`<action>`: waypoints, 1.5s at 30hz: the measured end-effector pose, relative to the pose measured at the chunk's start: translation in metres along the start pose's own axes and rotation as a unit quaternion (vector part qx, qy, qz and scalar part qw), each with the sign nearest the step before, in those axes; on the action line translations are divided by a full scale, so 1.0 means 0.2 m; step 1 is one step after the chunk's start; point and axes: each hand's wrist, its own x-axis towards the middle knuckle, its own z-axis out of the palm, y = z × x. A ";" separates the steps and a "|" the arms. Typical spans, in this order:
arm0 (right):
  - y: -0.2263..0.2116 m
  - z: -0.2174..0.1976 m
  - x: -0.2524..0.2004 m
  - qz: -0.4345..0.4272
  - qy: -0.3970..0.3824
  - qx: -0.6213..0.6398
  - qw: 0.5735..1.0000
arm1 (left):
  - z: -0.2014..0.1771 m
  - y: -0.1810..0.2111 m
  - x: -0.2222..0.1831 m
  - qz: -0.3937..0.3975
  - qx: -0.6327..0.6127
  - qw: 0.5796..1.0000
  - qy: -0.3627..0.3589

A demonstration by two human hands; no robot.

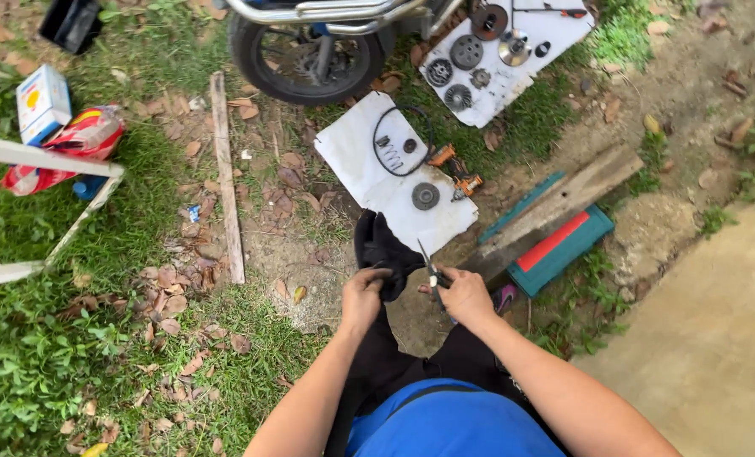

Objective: Preparing cleaning materials by cutting a rag with scissors and organizing tools in a tray for motorcycle maintenance.

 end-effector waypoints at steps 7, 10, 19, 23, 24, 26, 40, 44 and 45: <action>-0.14 0.48 0.18 -0.161 -0.025 -0.401 0.902 | -0.14 0.23 -0.01 -0.019 -0.111 0.992 -0.055; -0.31 0.65 0.10 -0.181 -0.042 -0.407 0.895 | -0.31 0.17 -0.06 -0.046 -0.146 0.988 -0.007; -0.48 0.82 0.11 -0.229 -0.124 -0.423 0.868 | -0.56 0.05 -0.16 0.082 -0.230 0.969 0.039; -0.53 0.85 0.07 -0.250 -0.163 -0.398 0.867 | -0.57 0.03 -0.21 0.116 -0.264 0.953 0.092; -0.47 0.86 0.08 -0.260 -0.169 -0.406 0.860 | -0.59 0.04 -0.24 0.118 -0.272 0.949 0.105; -0.33 0.92 0.09 -0.463 -0.034 -0.457 0.759 | -0.65 0.04 -0.32 0.125 -0.204 0.961 0.141; -1.04 1.26 0.01 -0.396 -0.128 -0.180 0.891 | -1.35 0.16 -0.39 0.114 -0.180 0.956 0.204; -1.18 1.63 0.28 -0.194 -0.248 0.053 0.948 | -1.79 0.15 -0.31 0.113 -0.217 0.962 0.125; -1.19 1.74 0.40 -0.193 -0.250 0.056 0.947 | -1.94 0.15 -0.28 0.111 -0.213 0.962 0.126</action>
